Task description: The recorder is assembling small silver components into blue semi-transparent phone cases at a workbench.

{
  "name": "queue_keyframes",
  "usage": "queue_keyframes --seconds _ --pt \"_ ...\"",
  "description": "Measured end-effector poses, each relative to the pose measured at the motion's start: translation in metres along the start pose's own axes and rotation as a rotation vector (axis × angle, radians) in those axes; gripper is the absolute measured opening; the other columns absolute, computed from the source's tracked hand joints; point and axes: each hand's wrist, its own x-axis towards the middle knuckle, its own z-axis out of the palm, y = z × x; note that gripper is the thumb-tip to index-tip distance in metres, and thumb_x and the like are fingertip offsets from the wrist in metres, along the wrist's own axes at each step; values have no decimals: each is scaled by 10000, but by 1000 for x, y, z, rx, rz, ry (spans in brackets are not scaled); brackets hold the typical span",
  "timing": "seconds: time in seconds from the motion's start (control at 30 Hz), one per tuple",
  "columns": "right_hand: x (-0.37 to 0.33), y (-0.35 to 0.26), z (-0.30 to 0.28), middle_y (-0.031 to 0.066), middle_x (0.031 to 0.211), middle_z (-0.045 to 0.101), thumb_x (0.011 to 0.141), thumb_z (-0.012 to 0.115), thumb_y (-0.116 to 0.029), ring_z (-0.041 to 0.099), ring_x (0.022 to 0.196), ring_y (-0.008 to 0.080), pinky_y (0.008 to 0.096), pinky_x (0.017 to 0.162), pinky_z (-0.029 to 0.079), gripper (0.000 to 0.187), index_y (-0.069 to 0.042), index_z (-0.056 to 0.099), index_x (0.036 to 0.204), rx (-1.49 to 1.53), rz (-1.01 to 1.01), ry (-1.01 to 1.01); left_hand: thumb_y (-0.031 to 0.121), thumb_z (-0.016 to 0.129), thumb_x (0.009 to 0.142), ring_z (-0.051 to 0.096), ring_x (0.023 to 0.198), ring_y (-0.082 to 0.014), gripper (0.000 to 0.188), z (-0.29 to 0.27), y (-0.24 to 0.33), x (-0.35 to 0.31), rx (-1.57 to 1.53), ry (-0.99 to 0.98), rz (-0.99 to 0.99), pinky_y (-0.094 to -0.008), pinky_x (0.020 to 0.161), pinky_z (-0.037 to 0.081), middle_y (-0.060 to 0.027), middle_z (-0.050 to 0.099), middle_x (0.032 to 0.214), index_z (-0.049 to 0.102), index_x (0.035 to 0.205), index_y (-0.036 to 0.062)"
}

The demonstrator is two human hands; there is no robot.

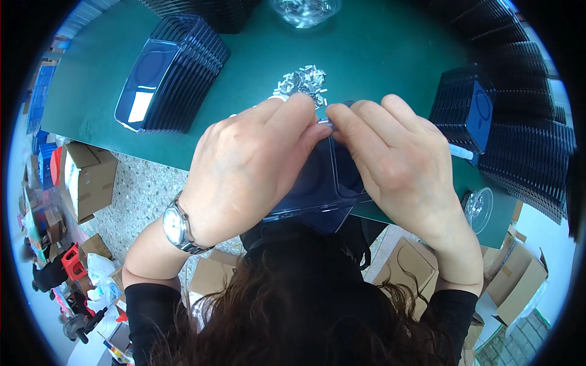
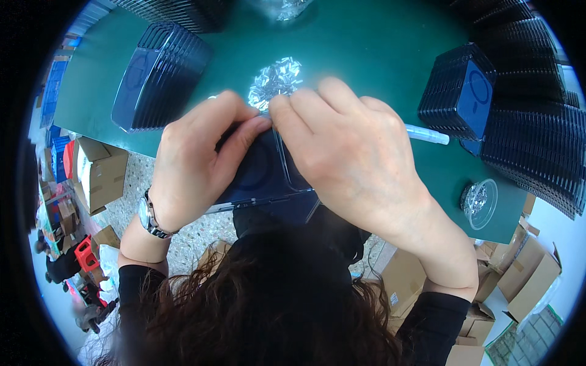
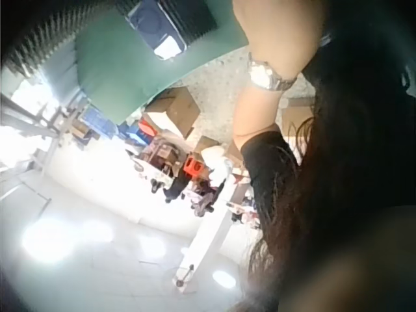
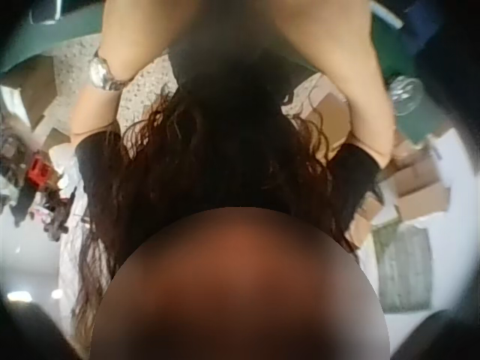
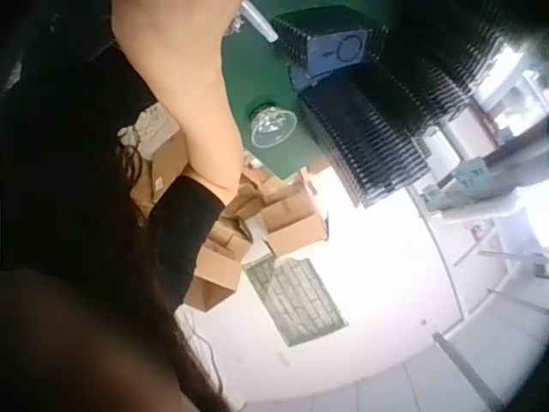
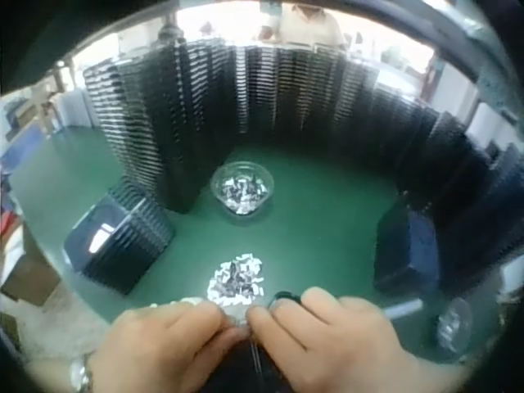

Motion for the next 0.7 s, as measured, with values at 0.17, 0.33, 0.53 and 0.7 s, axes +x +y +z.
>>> queue_keyframes --seconds 0.17,0.33,0.53,0.7 --pt "-2 4 -5 78 996 697 751 839 -79 593 772 247 349 610 494 431 -12 732 1163 57 -23 132 63 801 912 684 788 -357 165 -23 10 -10 79 -2 82 -388 684 535 -153 690 875 722 1046 10" --pt "-4 11 -5 -1 988 696 743 819 -155 521 707 160 283 542 409 315 -72 794 1045 -84 -213 456 107 835 841 748 911 -277 312 -54 5 -13 -275 -109 59 -378 844 567 -156 766 1006 747 1105 -33" --pt "-3 9 -6 -1 995 714 764 828 -129 507 712 163 270 545 405 289 -91 811 1051 -152 -250 553 483 644 1027 610 1152 -173 730 -70 -4 -7 -676 -602 -414 -313 1009 477 -117 643 1325 474 1524 -24" --pt "-5 7 -10 129 1242 708 812 896 -313 607 846 203 319 690 467 581 -18 715 1280 96 -108 449 509 517 1106 557 1365 -300 743 -73 -12 -23 -771 -719 -419 -406 1169 393 -226 589 1470 373 1633 6"
